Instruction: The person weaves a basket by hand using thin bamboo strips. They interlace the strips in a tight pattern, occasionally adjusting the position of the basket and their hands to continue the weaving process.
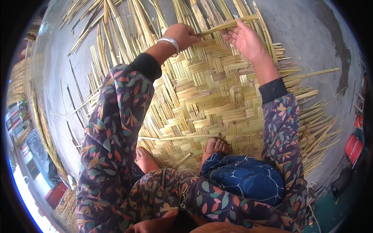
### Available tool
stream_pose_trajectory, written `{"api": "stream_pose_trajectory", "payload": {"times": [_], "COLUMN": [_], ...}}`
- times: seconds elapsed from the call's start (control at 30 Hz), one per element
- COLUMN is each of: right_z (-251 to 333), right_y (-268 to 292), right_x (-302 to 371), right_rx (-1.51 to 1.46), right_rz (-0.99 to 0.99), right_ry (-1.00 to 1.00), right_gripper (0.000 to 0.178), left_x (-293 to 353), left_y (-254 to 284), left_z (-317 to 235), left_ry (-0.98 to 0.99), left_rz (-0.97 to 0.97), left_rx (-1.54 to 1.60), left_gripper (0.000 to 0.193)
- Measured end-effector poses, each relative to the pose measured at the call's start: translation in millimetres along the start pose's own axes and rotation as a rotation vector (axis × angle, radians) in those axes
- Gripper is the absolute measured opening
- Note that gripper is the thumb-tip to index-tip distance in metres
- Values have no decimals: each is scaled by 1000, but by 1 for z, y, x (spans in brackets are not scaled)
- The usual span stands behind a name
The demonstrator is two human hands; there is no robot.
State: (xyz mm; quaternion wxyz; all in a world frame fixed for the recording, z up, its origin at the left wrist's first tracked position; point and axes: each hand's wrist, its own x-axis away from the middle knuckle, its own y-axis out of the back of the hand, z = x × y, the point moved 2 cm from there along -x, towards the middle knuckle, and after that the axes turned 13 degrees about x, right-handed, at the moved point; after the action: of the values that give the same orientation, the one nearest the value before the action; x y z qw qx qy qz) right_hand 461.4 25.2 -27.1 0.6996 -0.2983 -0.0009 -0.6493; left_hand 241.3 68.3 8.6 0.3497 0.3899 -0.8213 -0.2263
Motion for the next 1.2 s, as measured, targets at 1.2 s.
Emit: {"api": "stream_pose_trajectory", "payload": {"times": [1.2], "right_z": [50], "right_y": [-60], "right_x": [-59], "right_rx": [697], "right_rz": [263], "right_ry": [32], "right_gripper": [15], "left_x": [32], "left_y": [-18], "left_z": [21], "left_ry": [61], "left_rz": [-521], "left_rx": [439], "left_gripper": [29]}}
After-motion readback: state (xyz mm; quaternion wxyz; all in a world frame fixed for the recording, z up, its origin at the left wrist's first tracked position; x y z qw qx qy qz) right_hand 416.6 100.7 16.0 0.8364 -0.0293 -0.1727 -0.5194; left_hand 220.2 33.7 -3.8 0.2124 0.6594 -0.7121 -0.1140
